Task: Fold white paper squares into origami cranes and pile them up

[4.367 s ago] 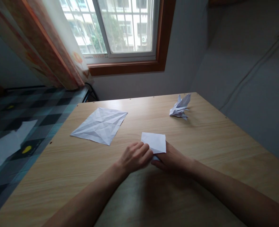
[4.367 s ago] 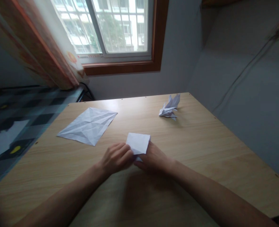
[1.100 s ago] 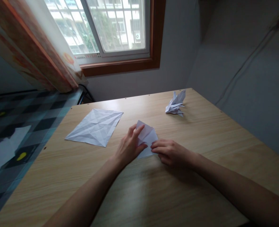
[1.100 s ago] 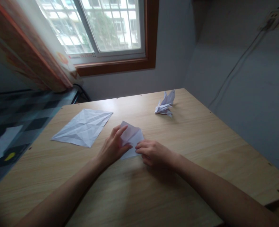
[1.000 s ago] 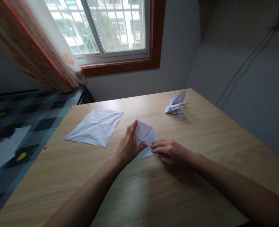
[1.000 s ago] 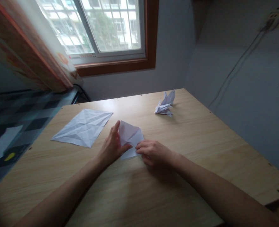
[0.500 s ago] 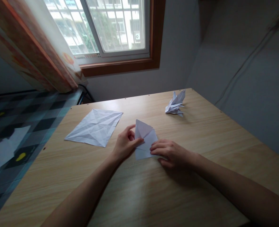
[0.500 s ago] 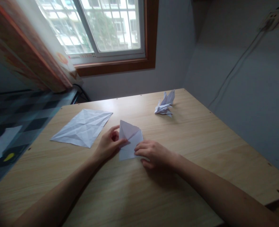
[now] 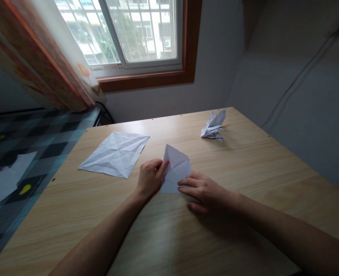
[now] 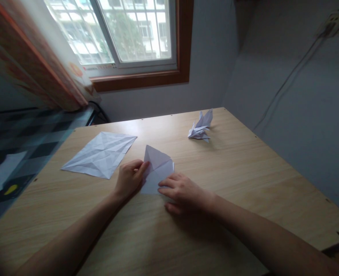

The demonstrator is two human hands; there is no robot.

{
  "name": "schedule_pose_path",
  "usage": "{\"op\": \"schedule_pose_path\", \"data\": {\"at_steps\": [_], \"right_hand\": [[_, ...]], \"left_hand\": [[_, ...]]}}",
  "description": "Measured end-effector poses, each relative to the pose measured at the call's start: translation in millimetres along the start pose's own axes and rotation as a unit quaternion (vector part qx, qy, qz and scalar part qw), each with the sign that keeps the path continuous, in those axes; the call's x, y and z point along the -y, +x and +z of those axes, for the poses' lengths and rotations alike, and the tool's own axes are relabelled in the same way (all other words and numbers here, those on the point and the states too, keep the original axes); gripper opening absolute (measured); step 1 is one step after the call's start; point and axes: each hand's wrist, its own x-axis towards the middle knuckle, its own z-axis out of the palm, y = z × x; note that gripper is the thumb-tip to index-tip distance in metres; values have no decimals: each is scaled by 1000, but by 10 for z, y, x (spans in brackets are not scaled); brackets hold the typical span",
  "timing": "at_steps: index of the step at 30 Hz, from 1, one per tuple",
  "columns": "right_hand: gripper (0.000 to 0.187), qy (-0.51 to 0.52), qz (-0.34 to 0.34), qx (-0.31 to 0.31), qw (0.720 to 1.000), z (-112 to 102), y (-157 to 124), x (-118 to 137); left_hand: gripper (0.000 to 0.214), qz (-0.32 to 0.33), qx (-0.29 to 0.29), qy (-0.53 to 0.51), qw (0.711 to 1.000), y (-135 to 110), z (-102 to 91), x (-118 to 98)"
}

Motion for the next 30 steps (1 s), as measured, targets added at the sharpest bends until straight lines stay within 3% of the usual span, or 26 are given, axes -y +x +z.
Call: {"op": "schedule_pose_path", "data": {"at_steps": [3, 6, 8, 10, 12, 16, 19, 22, 30], "right_hand": [[41, -2, 43, 20, 999, -5, 23, 86], [48, -10, 107, 12, 994, 40, 52, 158], [50, -13, 147, -11, 989, 93, 69, 184], [49, -7, 167, -32, 985, 134, 78, 188], [46, 6, 167, -46, 985, 139, 77, 167], [42, -1, 102, -58, 993, 42, 38, 52], [34, -103, 24, -65, 992, -65, 1, -53], [27, -218, -29, -58, 974, -163, -15, -124], [20, -308, -26, -22, 951, -306, -41, -259]], "left_hand": [[25, 58, -62, 26, 996, -42, 2, 24], [14, 168, -103, 64, 978, -116, 0, -9], [13, 251, -28, 76, 965, -157, 2, -65], [19, 291, 77, 88, 950, -171, 8, -122], [26, 282, 136, 99, 945, -160, 15, -155], [26, 254, 171, 102, 947, -126, 26, -135], [21, 248, 173, 90, 949, -124, 27, -98], [15, 256, 173, 75, 948, -134, 18, -77], [31, 288, 204, 85, 932, -155, 3, -49]]}}
